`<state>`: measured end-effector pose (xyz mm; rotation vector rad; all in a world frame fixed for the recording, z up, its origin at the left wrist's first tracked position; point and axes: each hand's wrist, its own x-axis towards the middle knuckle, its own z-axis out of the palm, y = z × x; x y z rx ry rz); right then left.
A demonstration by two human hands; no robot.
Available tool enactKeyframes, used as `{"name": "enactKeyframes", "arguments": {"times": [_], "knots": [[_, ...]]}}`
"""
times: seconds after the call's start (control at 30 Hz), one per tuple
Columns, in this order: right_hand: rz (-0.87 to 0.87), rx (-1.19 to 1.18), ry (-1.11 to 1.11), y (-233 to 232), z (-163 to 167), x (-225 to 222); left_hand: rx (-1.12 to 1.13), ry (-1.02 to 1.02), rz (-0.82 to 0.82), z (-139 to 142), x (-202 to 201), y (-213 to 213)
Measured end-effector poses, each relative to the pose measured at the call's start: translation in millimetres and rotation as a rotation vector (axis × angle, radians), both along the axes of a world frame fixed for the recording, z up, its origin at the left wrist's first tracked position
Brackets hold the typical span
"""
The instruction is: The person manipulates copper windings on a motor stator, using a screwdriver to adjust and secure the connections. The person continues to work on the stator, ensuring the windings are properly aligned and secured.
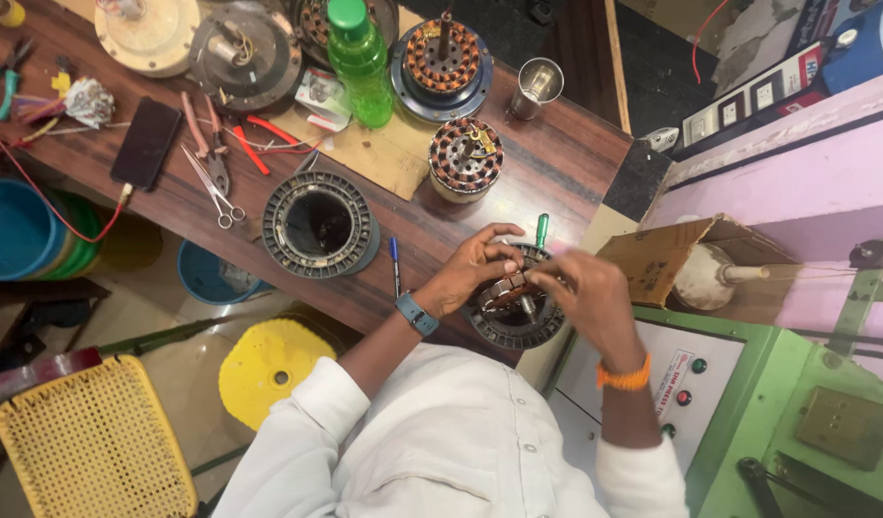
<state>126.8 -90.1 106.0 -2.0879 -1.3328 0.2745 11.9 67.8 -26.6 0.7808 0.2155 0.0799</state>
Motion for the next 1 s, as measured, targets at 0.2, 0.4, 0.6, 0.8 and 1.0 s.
{"name": "enactKeyframes", "arguments": {"times": [0.2,0.4,0.6,0.8,1.0], "knots": [[-0.353,0.005,0.294,-39,-47,-44,0.125,-0.092,-0.13,-3,8,11],[-0.511,0.195,0.639,-55,-85,-45,0.727,0.08,-0.005,48,-2,4],[-0.512,0.212,0.45,-52,-73,-23,1.437,-0.014,0.416,81,-19,-41],[-0.374,0.207,0.183,-36,-49,-3,1.411,0.029,0.512,68,-12,-41],[-0.363,0.099,0.495,-24,-53,22,1.341,0.036,0.543,66,-7,-48]]}}
